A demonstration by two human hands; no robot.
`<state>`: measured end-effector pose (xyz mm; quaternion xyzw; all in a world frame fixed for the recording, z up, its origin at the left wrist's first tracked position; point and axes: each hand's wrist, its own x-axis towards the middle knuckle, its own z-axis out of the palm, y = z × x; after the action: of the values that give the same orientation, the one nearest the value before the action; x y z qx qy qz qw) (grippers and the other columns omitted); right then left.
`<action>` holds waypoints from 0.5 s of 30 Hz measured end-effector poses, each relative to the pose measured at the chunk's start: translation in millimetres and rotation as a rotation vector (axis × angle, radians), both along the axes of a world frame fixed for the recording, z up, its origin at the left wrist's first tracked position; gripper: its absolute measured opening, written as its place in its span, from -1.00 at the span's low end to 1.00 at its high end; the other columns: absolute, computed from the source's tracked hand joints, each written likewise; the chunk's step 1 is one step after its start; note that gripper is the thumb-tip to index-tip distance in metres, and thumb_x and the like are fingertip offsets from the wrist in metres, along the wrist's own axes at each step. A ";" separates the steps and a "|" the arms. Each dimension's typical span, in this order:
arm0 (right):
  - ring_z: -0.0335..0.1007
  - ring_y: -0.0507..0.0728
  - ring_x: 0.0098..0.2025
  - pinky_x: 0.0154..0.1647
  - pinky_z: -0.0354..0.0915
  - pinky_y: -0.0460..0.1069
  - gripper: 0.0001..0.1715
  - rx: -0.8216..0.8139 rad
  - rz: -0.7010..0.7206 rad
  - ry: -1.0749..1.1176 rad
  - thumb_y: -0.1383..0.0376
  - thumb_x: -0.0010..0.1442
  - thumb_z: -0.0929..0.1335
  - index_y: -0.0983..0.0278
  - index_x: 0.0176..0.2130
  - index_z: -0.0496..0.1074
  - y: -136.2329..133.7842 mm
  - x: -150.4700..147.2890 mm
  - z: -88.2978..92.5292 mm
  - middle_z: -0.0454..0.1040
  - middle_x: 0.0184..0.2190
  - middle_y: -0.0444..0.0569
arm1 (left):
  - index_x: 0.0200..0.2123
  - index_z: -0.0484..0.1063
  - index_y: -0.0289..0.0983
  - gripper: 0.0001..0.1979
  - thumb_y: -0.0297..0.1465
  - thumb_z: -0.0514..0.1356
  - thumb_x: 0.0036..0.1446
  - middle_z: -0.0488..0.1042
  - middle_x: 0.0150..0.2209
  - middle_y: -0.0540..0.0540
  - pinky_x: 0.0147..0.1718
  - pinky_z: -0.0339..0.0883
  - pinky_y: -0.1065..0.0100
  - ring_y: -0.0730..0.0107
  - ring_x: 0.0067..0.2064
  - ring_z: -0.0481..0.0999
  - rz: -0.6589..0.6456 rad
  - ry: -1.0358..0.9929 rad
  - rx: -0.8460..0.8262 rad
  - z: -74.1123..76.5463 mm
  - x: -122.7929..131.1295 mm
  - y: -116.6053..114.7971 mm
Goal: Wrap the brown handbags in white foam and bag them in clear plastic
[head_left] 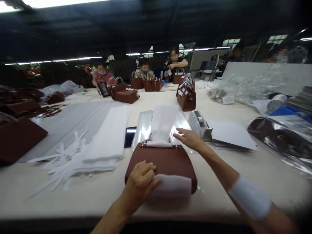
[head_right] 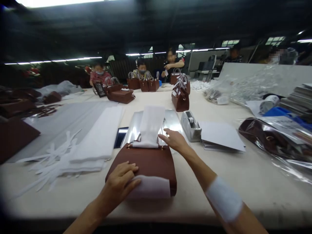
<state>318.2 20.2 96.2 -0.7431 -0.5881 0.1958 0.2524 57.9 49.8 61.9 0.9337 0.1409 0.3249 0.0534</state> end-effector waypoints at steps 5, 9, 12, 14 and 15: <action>0.08 0.24 0.17 0.21 -0.07 0.23 -0.38 0.302 0.472 -0.078 0.04 0.04 0.37 0.17 0.06 0.25 -92.4 -28.2 -23.2 0.22 0.12 0.03 | -0.42 0.32 -0.27 -0.95 -0.44 0.17 0.07 0.46 -0.27 -0.08 -0.05 0.29 0.14 0.29 -0.16 0.45 -0.020 0.018 -0.039 0.9 -8.2 -4.1; 0.18 0.21 0.11 0.21 -0.14 0.31 -0.74 0.486 0.371 -0.180 0.25 0.12 0.33 0.19 -0.14 0.39 -100.2 -45.0 -61.2 0.37 -0.01 0.02 | -0.30 0.33 -0.26 -0.87 -0.32 0.15 0.10 0.45 -0.28 -0.07 -0.19 0.35 0.33 0.37 -0.21 0.44 -0.023 0.086 -0.156 40.6 17.8 28.5; 0.26 0.20 0.05 0.19 -0.04 0.29 -0.75 0.545 0.347 -0.175 0.22 0.09 0.35 0.20 -0.18 0.41 -90.0 -44.3 -65.4 0.42 -0.07 0.01 | -0.10 0.30 -0.30 -0.67 -0.24 0.11 0.12 0.32 0.03 -0.20 0.02 0.19 0.19 0.23 0.07 0.28 0.020 -0.007 0.014 88.6 87.1 84.5; 0.28 0.20 0.02 0.18 -0.02 0.28 -0.77 0.574 0.322 -0.157 0.20 0.09 0.35 0.21 -0.21 0.41 -87.4 -43.3 -62.9 0.43 -0.09 0.01 | 0.07 0.17 -0.34 -0.40 -0.11 0.14 0.04 0.14 0.16 -0.28 0.11 -0.12 -0.13 -0.01 0.21 0.03 0.065 0.078 0.144 114.6 143.7 124.3; 0.28 0.20 0.02 0.18 -0.01 0.28 -0.77 0.577 0.308 -0.140 0.20 0.09 0.35 0.21 -0.21 0.41 -87.4 -43.6 -61.9 0.44 -0.10 0.01 | 0.07 0.17 -0.37 -0.35 -0.07 0.15 0.01 0.18 0.13 -0.30 0.07 -0.16 -0.22 -0.11 0.20 0.03 0.073 0.179 0.138 123.8 168.4 140.9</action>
<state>274.5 -67.2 34.4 -0.5552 -0.7405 0.0057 0.3788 226.3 190.7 185.7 0.9546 0.1565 0.2510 -0.0358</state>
